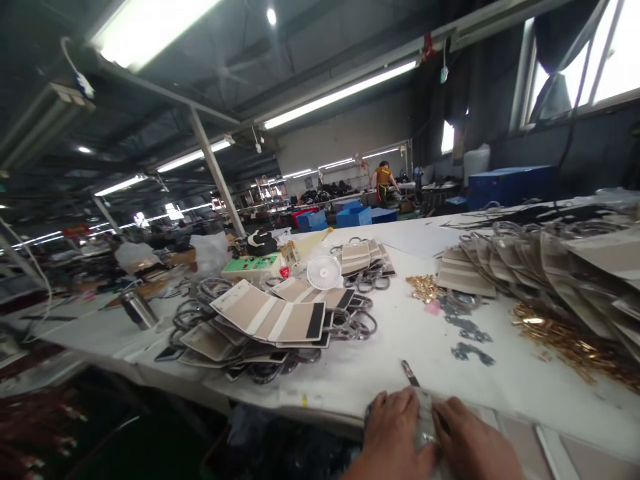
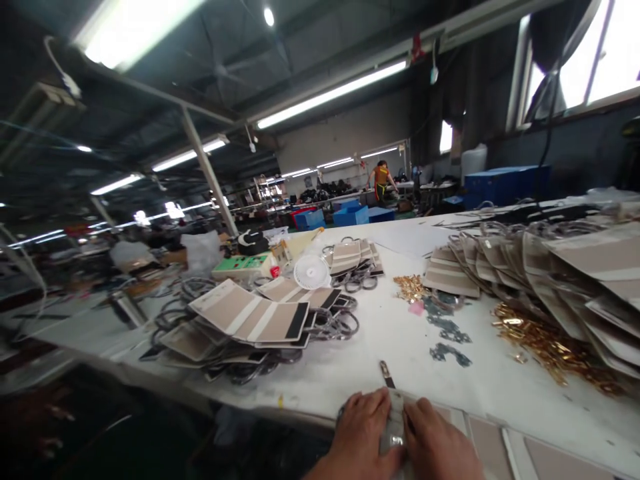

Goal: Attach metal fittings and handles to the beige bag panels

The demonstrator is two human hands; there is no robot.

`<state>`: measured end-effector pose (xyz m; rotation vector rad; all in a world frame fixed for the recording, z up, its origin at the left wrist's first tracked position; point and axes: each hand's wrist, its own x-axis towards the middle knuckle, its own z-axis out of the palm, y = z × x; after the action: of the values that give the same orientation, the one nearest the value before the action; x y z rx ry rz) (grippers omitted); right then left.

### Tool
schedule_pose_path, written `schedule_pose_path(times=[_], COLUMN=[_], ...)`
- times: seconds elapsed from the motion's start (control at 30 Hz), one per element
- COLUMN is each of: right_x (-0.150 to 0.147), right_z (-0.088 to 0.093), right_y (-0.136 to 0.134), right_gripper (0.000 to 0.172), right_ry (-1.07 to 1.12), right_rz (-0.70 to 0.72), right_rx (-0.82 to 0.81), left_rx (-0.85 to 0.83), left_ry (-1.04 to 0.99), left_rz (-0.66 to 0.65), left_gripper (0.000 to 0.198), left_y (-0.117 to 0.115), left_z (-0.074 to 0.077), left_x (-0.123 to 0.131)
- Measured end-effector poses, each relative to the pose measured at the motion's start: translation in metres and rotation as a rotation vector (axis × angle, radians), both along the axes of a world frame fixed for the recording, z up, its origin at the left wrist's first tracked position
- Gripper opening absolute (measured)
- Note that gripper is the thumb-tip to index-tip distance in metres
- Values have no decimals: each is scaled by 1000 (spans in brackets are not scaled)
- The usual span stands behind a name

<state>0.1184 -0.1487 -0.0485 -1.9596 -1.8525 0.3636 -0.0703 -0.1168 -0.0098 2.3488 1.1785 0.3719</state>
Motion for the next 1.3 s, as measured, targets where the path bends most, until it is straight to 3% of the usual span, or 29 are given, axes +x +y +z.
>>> schedule_pose_path(times=[0.1, 0.37, 0.6, 0.77, 0.9, 1.03, 1.17, 1.3], right_x=[-6, -16, -17, -15, 14, 72, 129, 157], right_z=[4, 40, 56, 64, 68, 72, 69, 59], right_y=[1, 12, 20, 22, 34, 65, 98, 123], right_gripper=[30, 26, 28, 28, 23, 24, 29, 34], right_ry=[-44, -195, -276, -294, -124, -63, -103, -114], right_rz=[6, -30, 30, 39, 0, -196, -366, -437], right_rx=[-3, -72, -177, -180, -109, -90, -133, -166], left_rx=[45, 173, 273, 228, 145, 111, 131, 205], left_ry=[0, 63, 98, 97, 93, 80, 79, 83], left_rz=[-5, -50, -56, -67, -110, -210, -262, -303], left_gripper=[73, 61, 57, 59, 68, 68, 72, 76], left_y=[2, 15, 18, 19, 29, 48, 63, 74], left_z=[0, 6, -3, -1, 6, 6, -4, -23], left_x=[-1, 2, 3, 4, -5, -17, -20, -19])
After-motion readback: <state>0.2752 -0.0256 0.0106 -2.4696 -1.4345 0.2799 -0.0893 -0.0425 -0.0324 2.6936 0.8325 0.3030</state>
